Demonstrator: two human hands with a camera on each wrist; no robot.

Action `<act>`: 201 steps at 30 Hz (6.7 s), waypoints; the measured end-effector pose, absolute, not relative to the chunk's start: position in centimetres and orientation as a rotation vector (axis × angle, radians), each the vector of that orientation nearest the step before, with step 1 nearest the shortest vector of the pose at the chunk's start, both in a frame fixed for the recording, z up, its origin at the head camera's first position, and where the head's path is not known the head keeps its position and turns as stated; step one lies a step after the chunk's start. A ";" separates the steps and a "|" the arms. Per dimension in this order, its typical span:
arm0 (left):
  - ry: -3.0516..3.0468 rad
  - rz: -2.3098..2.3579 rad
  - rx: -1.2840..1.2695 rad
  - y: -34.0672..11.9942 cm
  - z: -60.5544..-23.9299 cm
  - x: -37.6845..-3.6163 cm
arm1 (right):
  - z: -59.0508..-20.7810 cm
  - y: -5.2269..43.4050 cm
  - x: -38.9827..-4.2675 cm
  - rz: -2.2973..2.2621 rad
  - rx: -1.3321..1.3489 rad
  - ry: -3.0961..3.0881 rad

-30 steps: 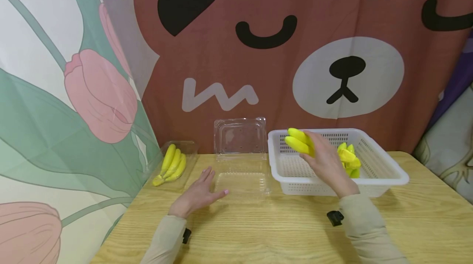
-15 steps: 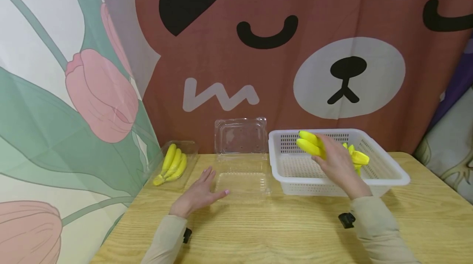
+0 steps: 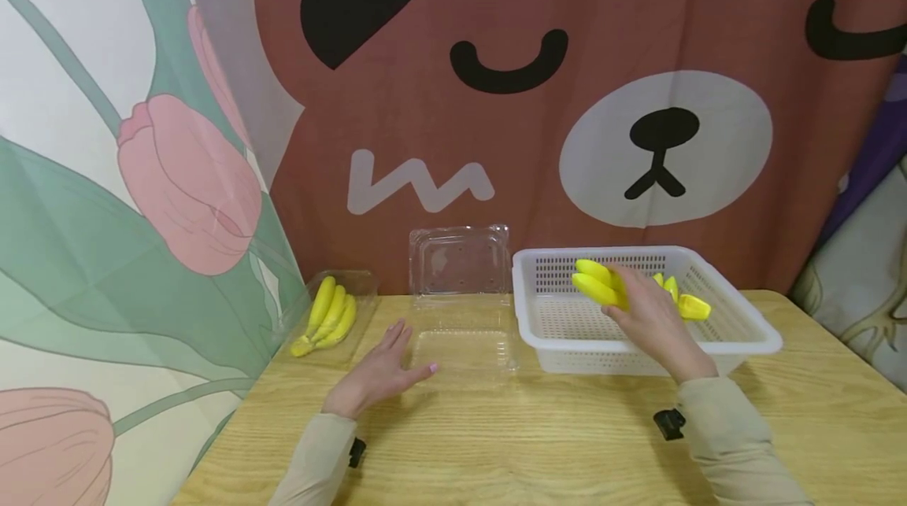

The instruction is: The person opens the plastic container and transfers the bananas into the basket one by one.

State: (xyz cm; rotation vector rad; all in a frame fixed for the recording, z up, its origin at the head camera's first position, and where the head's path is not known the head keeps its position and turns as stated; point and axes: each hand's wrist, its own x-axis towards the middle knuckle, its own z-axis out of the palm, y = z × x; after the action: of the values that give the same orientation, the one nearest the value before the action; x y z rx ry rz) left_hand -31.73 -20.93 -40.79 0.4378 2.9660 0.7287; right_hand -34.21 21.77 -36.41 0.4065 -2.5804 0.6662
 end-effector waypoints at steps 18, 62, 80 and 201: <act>2.964 0.745 0.438 -20.9 -40.6 -31.6 | -36.8 21.5 -34.5 0.681 0.413 -2.666; 2.998 0.709 0.468 -20.8 -40.8 -31.8 | -35.8 20.9 -34.0 0.776 0.327 -2.748; 2.963 0.744 0.426 -21.2 -40.5 -31.6 | -35.8 20.2 -33.9 0.820 0.373 -2.732; 2.781 1.857 -0.201 -36.0 -41.1 -33.3 | -37.2 -6.0 -31.4 2.126 0.950 -2.418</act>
State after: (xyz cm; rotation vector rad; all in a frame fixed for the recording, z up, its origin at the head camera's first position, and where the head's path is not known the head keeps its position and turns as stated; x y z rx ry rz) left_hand -33.28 -35.96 -41.15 -0.2010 2.7805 1.8572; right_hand -31.43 -6.04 -37.24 0.9501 -2.4184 2.1264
